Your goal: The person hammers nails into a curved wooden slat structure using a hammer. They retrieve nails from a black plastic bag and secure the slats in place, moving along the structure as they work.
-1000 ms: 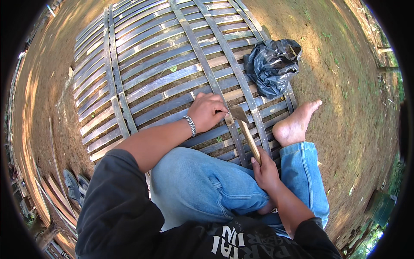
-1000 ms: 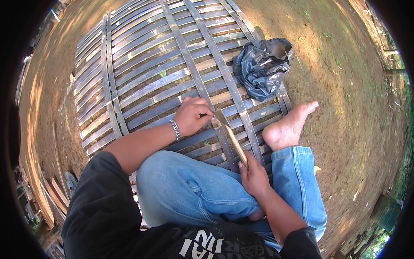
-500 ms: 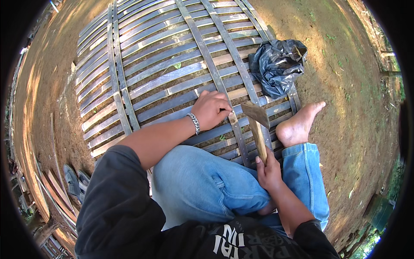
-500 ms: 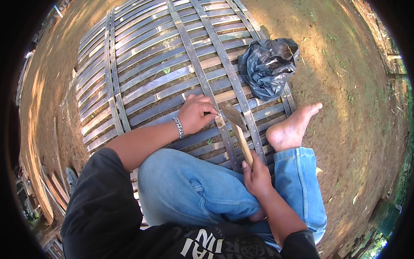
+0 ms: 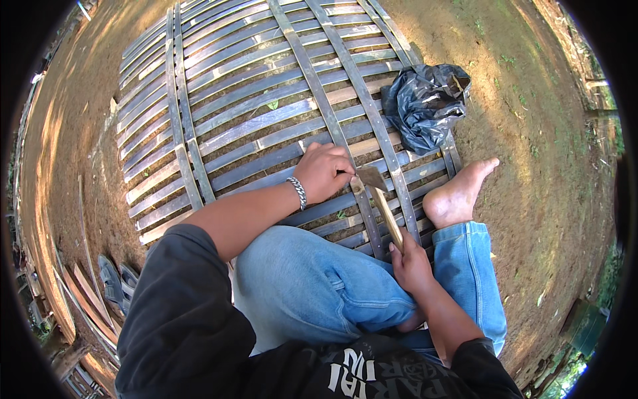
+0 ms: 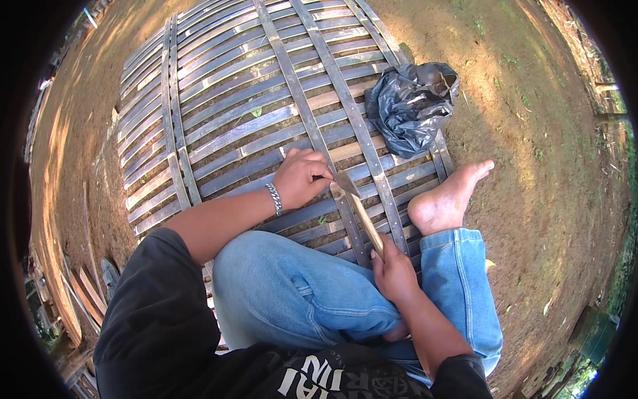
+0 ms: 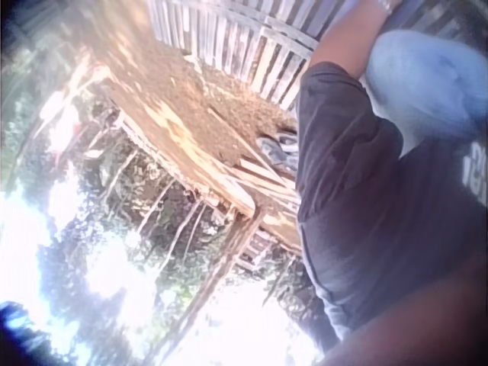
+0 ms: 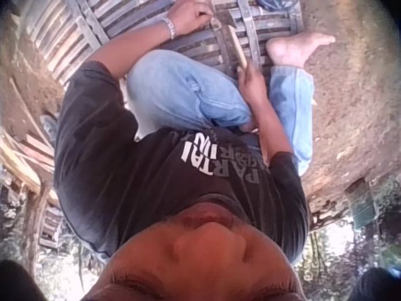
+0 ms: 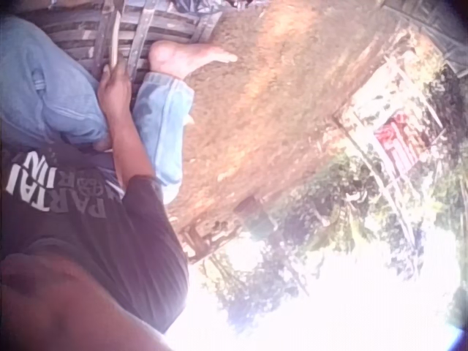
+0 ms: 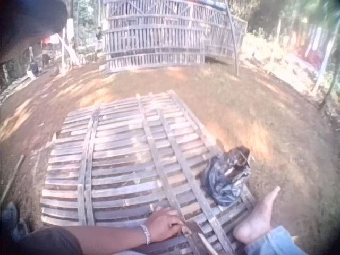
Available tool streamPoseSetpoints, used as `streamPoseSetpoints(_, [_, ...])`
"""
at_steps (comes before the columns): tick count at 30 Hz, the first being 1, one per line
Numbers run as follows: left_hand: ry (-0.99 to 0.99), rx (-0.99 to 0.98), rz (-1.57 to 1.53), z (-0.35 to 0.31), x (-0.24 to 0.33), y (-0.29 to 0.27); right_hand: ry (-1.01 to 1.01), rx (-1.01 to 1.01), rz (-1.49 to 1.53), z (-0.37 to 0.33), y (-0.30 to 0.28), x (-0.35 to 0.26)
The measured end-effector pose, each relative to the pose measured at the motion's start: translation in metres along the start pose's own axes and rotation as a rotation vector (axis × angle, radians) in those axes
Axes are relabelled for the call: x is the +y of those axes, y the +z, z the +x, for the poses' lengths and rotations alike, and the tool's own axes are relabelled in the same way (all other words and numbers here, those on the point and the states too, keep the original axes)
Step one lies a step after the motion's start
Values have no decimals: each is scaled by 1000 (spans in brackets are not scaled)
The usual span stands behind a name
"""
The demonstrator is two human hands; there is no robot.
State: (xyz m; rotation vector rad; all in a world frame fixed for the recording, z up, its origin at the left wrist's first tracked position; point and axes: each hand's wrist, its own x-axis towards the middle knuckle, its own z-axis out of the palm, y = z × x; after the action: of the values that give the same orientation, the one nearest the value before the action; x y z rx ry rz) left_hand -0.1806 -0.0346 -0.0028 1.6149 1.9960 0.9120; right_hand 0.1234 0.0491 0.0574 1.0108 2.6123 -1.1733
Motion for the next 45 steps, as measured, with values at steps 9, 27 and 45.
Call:
streamPoseSetpoints(9, [20, 187, -67, 6, -7, -9, 164, 66, 164, -8, -16, -14])
streamPoseSetpoints(27, [40, 114, 562, 91, -30, -2, -60, 177, 192, -9, -1, -4])
streamPoseSetpoints(45, [16, 64, 546, 99, -20, -6, 20, 31, -50, 3, -5, -7])
